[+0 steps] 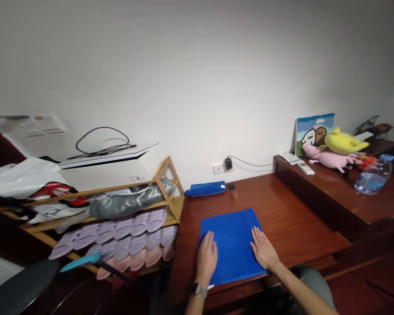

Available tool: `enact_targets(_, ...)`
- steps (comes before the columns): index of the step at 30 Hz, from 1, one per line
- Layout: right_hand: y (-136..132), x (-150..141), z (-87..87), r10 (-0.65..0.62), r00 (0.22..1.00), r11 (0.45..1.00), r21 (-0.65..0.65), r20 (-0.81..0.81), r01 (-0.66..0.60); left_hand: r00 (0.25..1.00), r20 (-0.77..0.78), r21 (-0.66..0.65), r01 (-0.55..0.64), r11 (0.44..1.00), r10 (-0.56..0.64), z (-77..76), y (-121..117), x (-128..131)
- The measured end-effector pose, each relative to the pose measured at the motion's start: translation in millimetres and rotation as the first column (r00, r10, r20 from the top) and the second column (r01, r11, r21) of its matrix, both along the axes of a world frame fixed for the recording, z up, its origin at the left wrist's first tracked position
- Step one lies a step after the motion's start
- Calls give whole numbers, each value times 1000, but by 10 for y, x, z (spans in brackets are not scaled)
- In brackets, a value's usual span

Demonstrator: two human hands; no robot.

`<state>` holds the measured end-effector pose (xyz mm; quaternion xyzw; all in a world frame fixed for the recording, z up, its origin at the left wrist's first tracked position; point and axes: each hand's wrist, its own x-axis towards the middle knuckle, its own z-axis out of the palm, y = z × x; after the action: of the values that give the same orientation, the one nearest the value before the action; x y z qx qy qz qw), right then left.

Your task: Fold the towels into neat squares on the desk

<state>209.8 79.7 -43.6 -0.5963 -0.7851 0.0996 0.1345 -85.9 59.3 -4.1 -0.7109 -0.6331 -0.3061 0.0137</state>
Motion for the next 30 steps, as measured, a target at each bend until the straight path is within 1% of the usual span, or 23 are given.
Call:
enact_targets(2, 1, 9, 21, 5, 1000, 1000, -7, 4, -5, 977, -102, -62, 180, 982, -186, 32, -6, 593)
enact_targets(3, 2, 16, 29, 12, 1000, 1000, -10, 7, -12, 959, -134, -108, 236, 966, -250, 22, -11, 866)
enact_targets(4, 3, 22, 33, 20, 1000, 1000, -12, 11, -19, 949, -151, -162, 253, 954, -277, -4, -18, 1098)
enact_targets(5, 3, 28, 35, 28, 999, 1000, -15, 16, -27, 942, -165, -207, 257, 944, -293, -39, -25, 1275)
enact_targets(6, 4, 31, 33, 34, 999, 999, -16, 21, -34, 939, -175, -243, 250, 937, -296, -79, -33, 1390)
enact_targets(7, 4, 33, 31, 37, 999, 999, -15, 25, -37, 939, -184, -264, 236, 935, -289, -119, -43, 1442)
enact_targets(8, 3, 32, 29, 37, 999, 999, -13, 27, -36, 941, -193, -271, 220, 937, -277, -156, -55, 1433)
enact_targets(10, 1, 26, 29, 23, 999, 1000, -6, 25, -23, 949, -212, -261, 177, 949, -235, -217, -90, 1264)
enact_targets(13, -7, 14, 38, 3, 1000, 1000, -1, 12, -3, 963, -246, -236, 52, 970, -111, -286, -174, 761)
enact_targets(16, -13, 16, 51, -2, 1000, 1000, -12, 2, 2, 963, -266, -216, -101, 971, 41, -363, -286, 186)
enact_targets(18, -12, 25, 62, -4, 1000, 1000, -19, 1, 4, 962, -259, -199, -146, 969, 92, -419, -361, -121)
enact_targets(20, -10, 29, 75, -6, 1000, 1000, -23, 9, 6, 966, -243, -178, -139, 974, 94, -462, -422, -317)
enact_targets(22, -14, 16, 91, -9, 1000, 1000, -22, 20, 10, 970, -230, -162, -120, 979, 81, -481, -459, -405)
enact_targets(25, -55, -54, 108, -20, 1000, 1000, 22, 17, 20, 970, -232, -144, -113, 983, 77, -451, -481, -382)
enact_targets(28, -132, -163, 103, -12, 1000, 993, 115, -18, 14, 969, -239, -119, -93, 988, 62, -348, -477, -204)
enact_targets(30, -185, -221, 88, -2, 1000, 993, 120, -30, 6, 972, -237, -125, -30, 992, 0, -251, -455, 7)
